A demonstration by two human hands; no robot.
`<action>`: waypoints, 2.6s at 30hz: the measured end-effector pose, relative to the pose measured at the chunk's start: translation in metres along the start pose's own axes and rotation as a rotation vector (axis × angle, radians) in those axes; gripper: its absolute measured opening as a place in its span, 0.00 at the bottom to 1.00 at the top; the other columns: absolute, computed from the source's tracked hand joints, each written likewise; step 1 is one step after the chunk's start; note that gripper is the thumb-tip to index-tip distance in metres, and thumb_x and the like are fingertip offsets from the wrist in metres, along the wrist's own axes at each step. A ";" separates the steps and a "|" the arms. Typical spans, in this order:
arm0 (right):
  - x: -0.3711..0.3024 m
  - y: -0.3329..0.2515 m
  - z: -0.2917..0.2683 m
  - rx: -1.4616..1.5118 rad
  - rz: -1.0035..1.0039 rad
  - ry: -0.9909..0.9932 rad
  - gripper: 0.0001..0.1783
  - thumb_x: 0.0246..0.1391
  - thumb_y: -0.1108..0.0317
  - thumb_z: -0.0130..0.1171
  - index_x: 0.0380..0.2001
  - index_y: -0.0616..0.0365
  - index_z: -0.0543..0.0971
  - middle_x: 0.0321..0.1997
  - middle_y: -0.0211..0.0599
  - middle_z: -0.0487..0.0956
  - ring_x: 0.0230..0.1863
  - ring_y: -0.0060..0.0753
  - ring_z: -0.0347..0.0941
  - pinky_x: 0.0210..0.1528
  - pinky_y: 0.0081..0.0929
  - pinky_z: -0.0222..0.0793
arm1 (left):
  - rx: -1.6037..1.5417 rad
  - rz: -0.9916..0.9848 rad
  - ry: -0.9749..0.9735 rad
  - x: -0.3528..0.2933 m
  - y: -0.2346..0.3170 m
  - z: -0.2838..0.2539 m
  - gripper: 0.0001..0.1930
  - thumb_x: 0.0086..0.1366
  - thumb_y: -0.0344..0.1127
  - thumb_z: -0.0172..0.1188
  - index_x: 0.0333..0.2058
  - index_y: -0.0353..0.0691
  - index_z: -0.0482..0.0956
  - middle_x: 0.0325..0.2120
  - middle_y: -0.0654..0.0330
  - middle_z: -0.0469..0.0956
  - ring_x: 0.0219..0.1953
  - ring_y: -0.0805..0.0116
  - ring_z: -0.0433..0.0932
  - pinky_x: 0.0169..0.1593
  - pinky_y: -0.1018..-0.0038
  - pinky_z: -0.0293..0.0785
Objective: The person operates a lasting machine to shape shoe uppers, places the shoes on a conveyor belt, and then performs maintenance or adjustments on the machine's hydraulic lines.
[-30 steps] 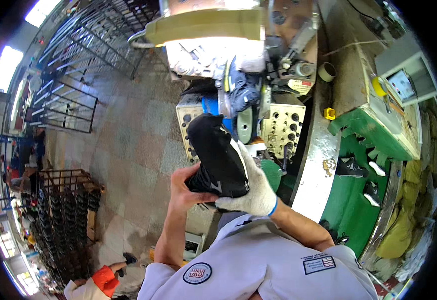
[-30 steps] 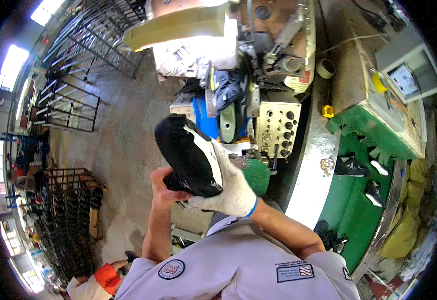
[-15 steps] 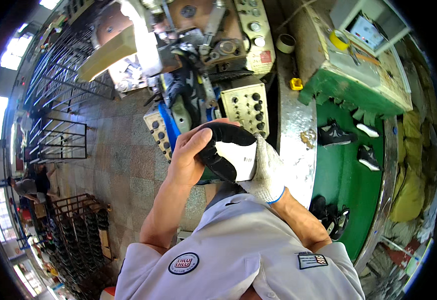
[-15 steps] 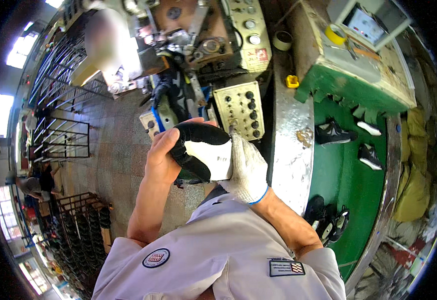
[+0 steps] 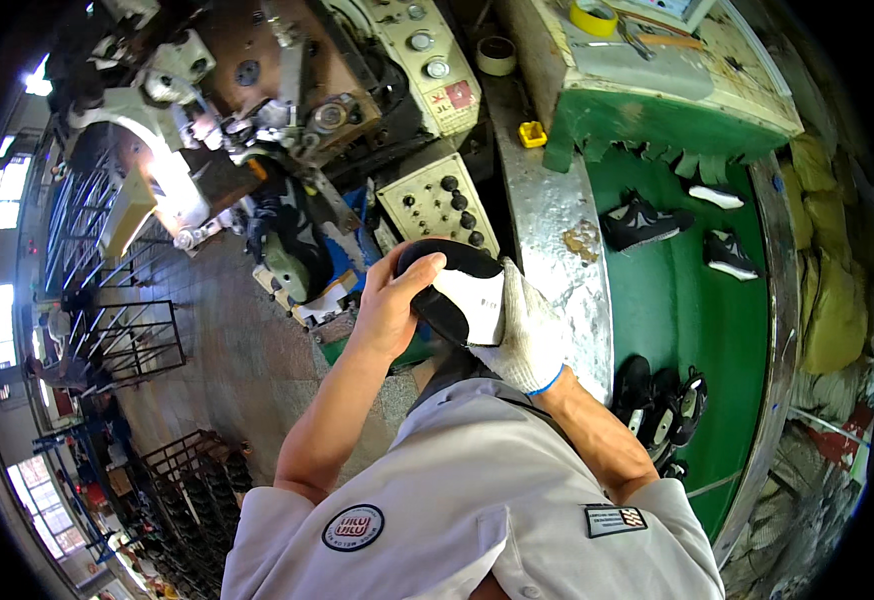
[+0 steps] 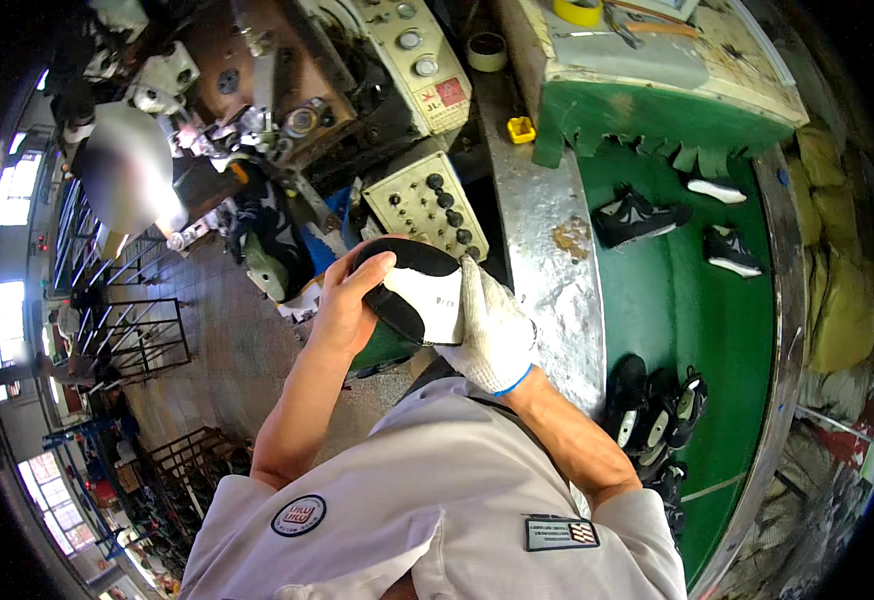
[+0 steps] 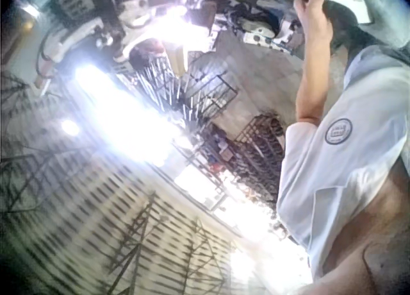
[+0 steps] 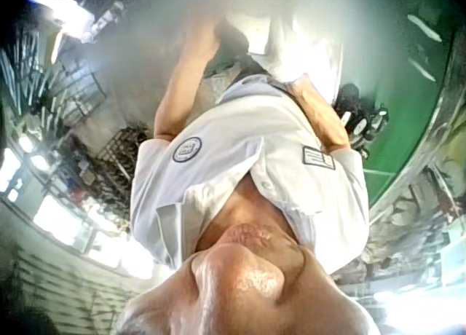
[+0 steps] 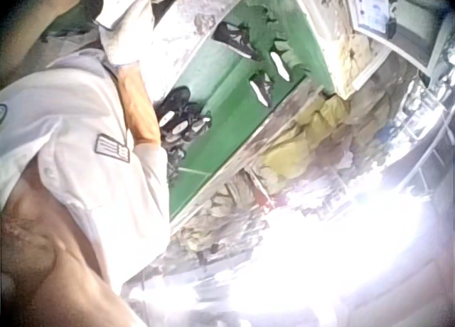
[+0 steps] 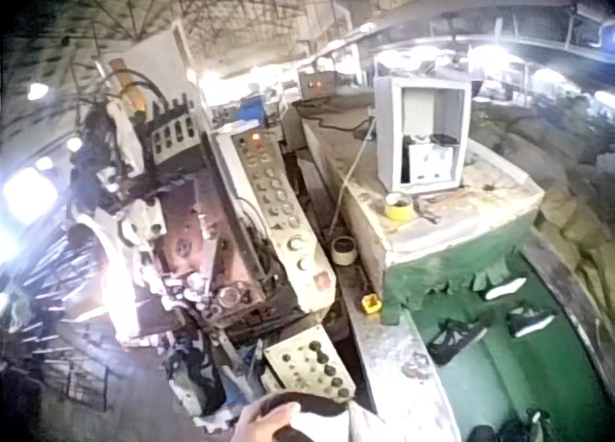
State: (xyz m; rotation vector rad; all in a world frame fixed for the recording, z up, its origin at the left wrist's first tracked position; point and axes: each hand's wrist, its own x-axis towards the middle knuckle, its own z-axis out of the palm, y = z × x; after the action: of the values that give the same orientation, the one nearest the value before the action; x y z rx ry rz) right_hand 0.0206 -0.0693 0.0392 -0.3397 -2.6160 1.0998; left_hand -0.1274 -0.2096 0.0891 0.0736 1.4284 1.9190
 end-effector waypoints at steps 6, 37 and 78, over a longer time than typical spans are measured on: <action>-0.012 0.036 -0.011 0.051 0.106 0.077 0.62 0.27 0.66 0.79 0.68 0.72 0.59 0.53 0.58 0.77 0.53 0.57 0.77 0.54 0.41 0.75 | 0.367 0.165 0.060 0.028 -0.038 0.039 0.14 0.62 0.33 0.66 0.44 0.31 0.81 0.35 0.63 0.82 0.37 0.76 0.78 0.44 0.78 0.72; -0.123 0.389 -0.180 -0.003 0.925 -0.275 0.58 0.36 0.45 0.79 0.63 0.72 0.68 0.58 0.56 0.78 0.59 0.48 0.76 0.60 0.37 0.70 | 0.726 -0.350 -0.339 0.114 -0.172 0.110 0.20 0.72 0.40 0.58 0.53 0.28 0.77 0.44 0.50 0.83 0.45 0.64 0.83 0.49 0.73 0.77; 0.210 -0.106 0.215 1.501 0.559 -0.214 0.26 0.63 0.65 0.60 0.62 0.65 0.73 0.56 0.36 0.79 0.53 0.27 0.75 0.57 0.25 0.70 | -0.162 0.411 0.538 0.074 0.064 -0.293 0.19 0.59 0.26 0.66 0.49 0.23 0.79 0.39 0.49 0.84 0.35 0.63 0.85 0.41 0.73 0.83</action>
State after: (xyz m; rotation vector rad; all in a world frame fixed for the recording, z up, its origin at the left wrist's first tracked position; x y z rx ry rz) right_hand -0.2604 -0.2157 0.0066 -0.5568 -1.1167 2.8953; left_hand -0.3458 -0.4109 0.0049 -0.2651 1.6862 2.5196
